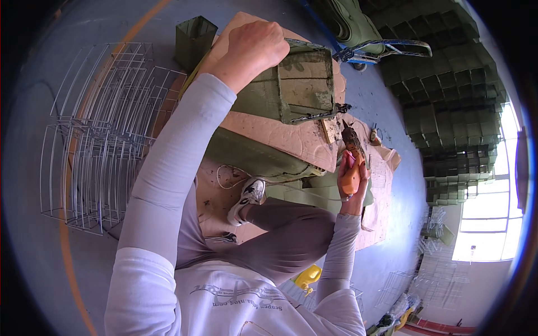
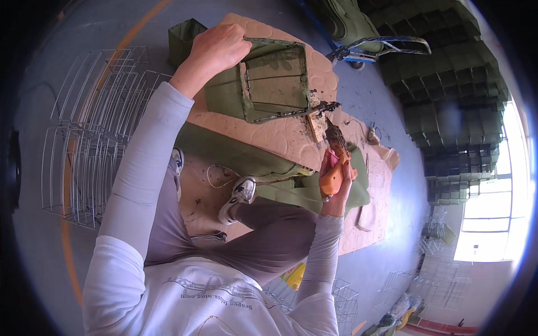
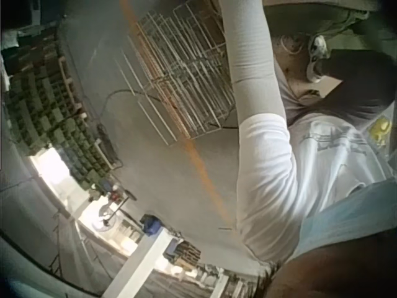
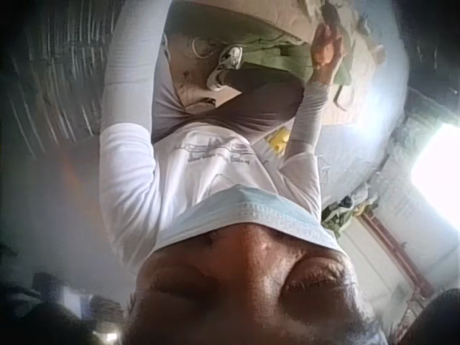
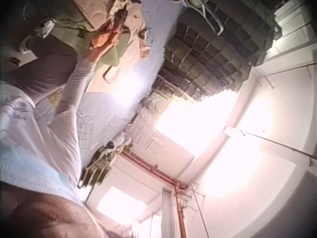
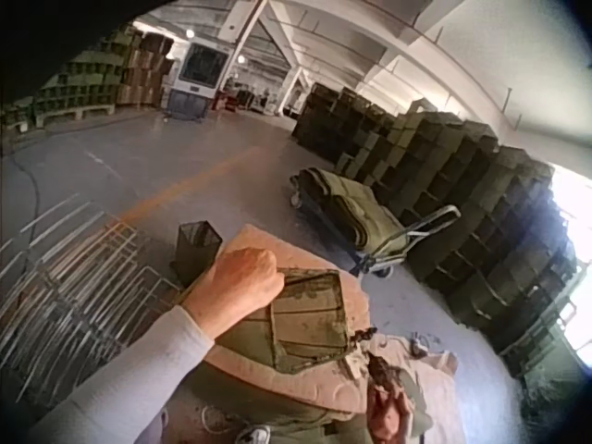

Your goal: Assembling and securing green fabric liners onto metal frames using a hot glue gun.

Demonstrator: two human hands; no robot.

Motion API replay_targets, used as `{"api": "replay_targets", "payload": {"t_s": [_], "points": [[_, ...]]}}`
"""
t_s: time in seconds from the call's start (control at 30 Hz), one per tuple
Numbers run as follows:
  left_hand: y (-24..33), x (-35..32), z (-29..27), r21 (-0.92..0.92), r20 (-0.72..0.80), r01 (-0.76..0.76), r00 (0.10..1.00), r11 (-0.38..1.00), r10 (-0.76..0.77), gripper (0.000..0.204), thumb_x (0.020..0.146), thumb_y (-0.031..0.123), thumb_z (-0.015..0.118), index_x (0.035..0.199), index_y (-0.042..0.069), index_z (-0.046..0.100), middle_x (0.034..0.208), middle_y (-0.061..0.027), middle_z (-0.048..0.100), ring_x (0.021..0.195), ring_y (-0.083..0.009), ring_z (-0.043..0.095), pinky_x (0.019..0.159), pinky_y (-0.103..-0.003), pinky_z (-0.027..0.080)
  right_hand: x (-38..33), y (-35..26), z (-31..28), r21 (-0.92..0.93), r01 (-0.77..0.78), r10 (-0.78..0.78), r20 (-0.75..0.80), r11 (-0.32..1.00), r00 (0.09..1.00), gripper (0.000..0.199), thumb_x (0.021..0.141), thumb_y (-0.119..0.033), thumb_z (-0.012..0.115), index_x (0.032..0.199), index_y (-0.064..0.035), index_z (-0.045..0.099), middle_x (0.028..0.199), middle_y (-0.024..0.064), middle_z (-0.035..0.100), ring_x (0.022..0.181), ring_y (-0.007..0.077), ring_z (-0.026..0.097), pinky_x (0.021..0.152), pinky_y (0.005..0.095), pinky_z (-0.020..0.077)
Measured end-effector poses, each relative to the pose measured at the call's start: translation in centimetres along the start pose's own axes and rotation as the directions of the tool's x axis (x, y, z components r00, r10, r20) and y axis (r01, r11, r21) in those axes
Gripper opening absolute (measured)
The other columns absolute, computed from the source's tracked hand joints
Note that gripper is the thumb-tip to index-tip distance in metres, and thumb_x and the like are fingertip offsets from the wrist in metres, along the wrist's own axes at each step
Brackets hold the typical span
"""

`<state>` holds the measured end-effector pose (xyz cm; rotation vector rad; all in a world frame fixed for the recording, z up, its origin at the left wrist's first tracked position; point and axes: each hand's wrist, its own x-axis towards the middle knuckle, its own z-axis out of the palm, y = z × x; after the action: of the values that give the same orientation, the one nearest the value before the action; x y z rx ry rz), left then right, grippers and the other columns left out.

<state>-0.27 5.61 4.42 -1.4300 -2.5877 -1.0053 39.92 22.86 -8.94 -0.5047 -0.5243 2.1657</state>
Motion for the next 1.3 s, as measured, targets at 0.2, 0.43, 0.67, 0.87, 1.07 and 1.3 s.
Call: {"api": "replay_targets", "payload": {"t_s": [0.2, 0.43, 0.67, 0.87, 1.07, 1.3], "points": [[-1.2, 1.1, 0.7, -0.113, -0.047, 0.091, 0.994, 0.989, -0.097, 0.03, 0.08, 0.022, 0.052, 0.084, -0.002, 0.068, 0.097, -0.0227, 0.069, 0.092, -0.0417, 0.066, 0.08, -0.048, 0.053, 1.6, 0.2, 0.2, 0.117, 0.0, 0.006, -0.052, 0.993, 0.999, 0.038, 0.097, -0.012, 0.055, 0.129, 0.0063, 0.049, 0.133, 0.024, 0.054, 0.124, 0.0384, 0.054, 0.106, 0.0471, 0.0497], [0.7, 1.6, 3.3, -0.16, -0.398, -0.066, 0.918, 0.985, -0.003, 0.019, 0.07, 0.021, 0.061, 0.068, 0.006, 0.072, 0.069, -0.0164, 0.07, 0.068, -0.0338, 0.07, 0.059, -0.045, 0.051, -1.0, -0.2, 1.8, -0.103, 0.162, -0.146, 0.151, 0.981, 0.978, 0.056, 0.093, -0.009, 0.058, 0.144, 0.0001, 0.037, 0.146, 0.0194, 0.045, 0.134, 0.0364, 0.046, 0.109, 0.0446, 0.0463], [4.2, 1.6, 4.9, -0.014, -0.373, -0.061, 0.926, 0.998, 0.052, 0.016, 0.074, 0.022, 0.063, 0.064, 0.012, 0.072, 0.058, -0.0074, 0.065, 0.053, -0.0216, 0.064, 0.045, -0.038, 0.037, -7.8, 1.0, 7.5, -0.534, 0.371, -0.206, 0.344, 0.76, 0.916, 0.069, 0.083, -0.002, 0.066, 0.144, -0.0033, 0.035, 0.143, 0.0154, 0.047, 0.143, 0.0306, 0.034, 0.099, 0.0419, 0.0538], [5.8, 1.6, 5.4, -0.06, -0.262, -0.047, 0.964, 0.997, 0.03, 0.015, 0.075, 0.021, 0.064, 0.067, 0.013, 0.073, 0.06, -0.0074, 0.067, 0.055, -0.0208, 0.065, 0.046, -0.038, 0.039, -9.2, 0.9, 10.1, -0.79, 0.332, -0.106, 0.326, 0.516, 0.939, 0.053, 0.084, -0.001, 0.064, 0.133, 0.0003, 0.044, 0.123, 0.0139, 0.057, 0.124, 0.0329, 0.055, 0.095, 0.0415, 0.0538], [6.4, 0.4, 5.7, -0.049, -0.394, -0.113, 0.915, 0.992, 0.085, 0.016, 0.068, 0.016, 0.064, 0.053, 0.009, 0.066, 0.052, -0.014, 0.062, 0.049, -0.0257, 0.063, 0.045, -0.039, 0.045, -8.8, 2.2, 12.8, -0.968, 0.251, -0.183, 0.242, 0.026, 0.953, 0.041, 0.088, 0.001, 0.061, 0.127, 0.0004, 0.051, 0.11, 0.0111, 0.064, 0.106, 0.0206, 0.062, 0.092, 0.0337, 0.048], [6.5, 0.1, 5.7, -0.036, -0.404, -0.111, 0.911, 0.993, 0.087, 0.015, 0.068, 0.017, 0.065, 0.054, 0.01, 0.067, 0.052, -0.0128, 0.062, 0.05, -0.0244, 0.064, 0.045, -0.038, 0.045, -7.2, 2.0, 13.5, -0.946, 0.317, -0.195, 0.323, -0.061, 0.926, 0.03, 0.087, 0.002, 0.066, 0.116, 0.0002, 0.058, 0.104, 0.0056, 0.066, 0.096, 0.0142, 0.062, 0.087, 0.0282, 0.0491]]}}
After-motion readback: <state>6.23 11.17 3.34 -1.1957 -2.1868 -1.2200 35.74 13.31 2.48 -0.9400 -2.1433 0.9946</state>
